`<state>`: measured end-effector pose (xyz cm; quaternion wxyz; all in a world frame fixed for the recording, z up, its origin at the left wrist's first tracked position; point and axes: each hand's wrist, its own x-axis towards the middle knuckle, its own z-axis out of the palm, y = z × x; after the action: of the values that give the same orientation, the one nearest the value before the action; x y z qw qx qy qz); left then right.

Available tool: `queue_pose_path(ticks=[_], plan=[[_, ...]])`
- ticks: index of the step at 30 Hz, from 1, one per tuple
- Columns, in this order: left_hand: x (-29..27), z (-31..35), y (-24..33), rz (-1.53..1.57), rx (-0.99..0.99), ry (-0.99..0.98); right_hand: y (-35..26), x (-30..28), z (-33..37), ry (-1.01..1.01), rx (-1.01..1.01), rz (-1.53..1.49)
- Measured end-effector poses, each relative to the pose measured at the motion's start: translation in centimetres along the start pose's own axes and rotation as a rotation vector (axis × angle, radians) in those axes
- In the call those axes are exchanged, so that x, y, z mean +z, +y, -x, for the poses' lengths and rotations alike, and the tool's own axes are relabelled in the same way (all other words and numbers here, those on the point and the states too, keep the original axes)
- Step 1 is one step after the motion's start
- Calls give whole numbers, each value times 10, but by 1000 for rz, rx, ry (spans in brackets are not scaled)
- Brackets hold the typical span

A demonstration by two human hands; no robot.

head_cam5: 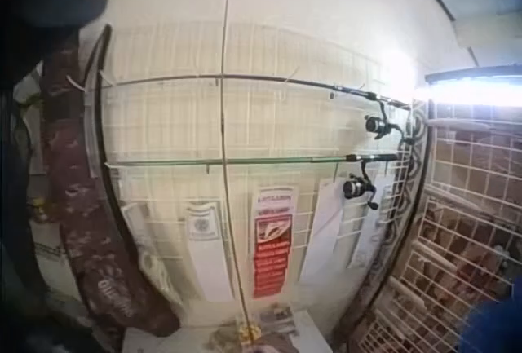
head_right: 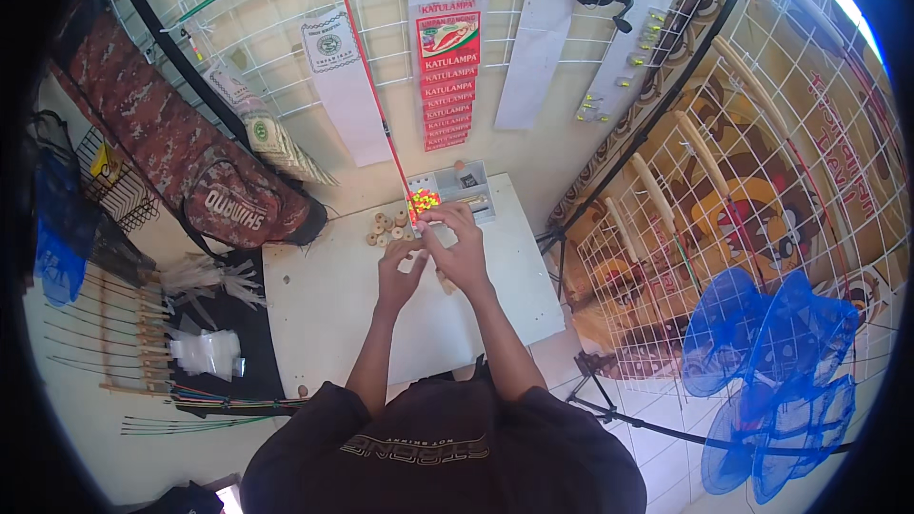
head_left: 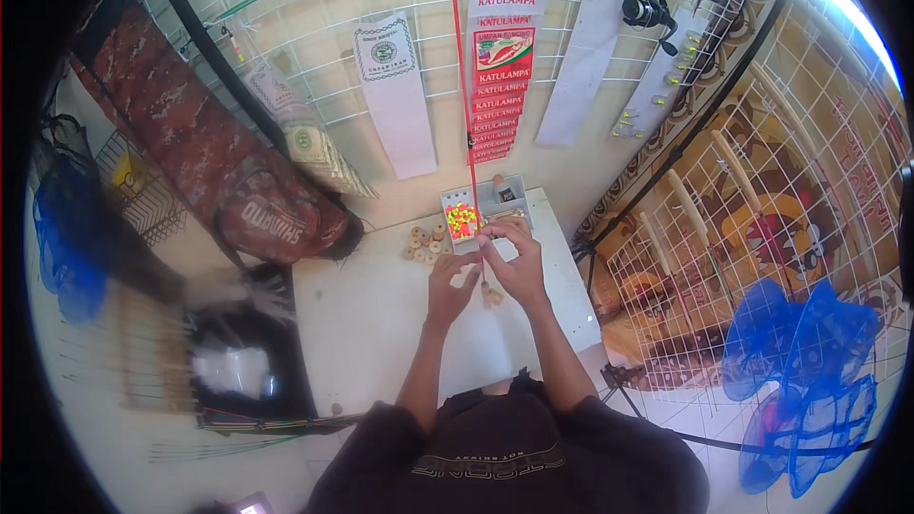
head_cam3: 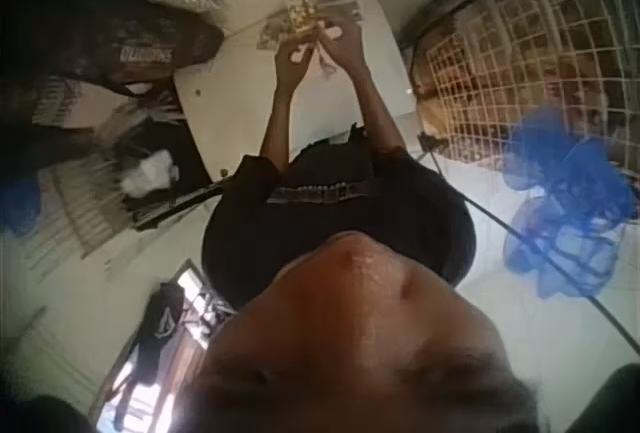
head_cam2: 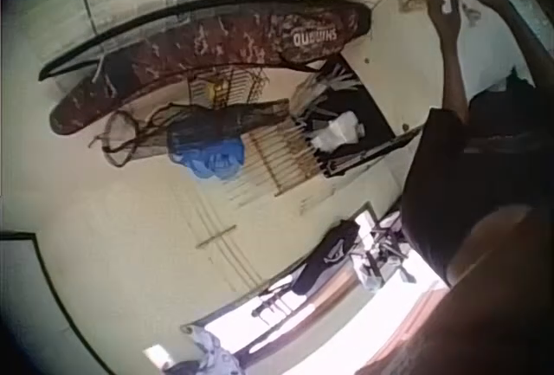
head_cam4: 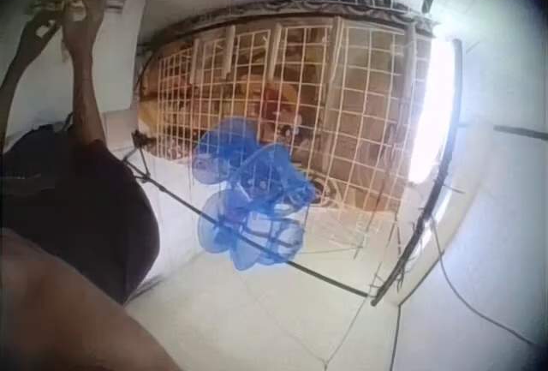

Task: Assembling or preparing fishing lures and components on a retail counter.

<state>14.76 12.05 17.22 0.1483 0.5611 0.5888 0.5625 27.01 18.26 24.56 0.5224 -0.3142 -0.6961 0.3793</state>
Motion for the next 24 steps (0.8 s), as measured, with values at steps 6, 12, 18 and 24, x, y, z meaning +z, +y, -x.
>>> queue_pose_path(ticks=[6, 12, 18, 24], plan=[[13, -19, 22, 62, 129, 164, -2, -21, -10, -11, -96, 12], [50, -38, 42, 29, 155, 179, -5, -62, -32, 8, -112, 17], [94, -61, 66, 22, 213, 178, 3, -103, -50, 86, -200, 103], [145, -77, 72, 100, 144, 135, 20, -144, -61, 110, -160, 132]])
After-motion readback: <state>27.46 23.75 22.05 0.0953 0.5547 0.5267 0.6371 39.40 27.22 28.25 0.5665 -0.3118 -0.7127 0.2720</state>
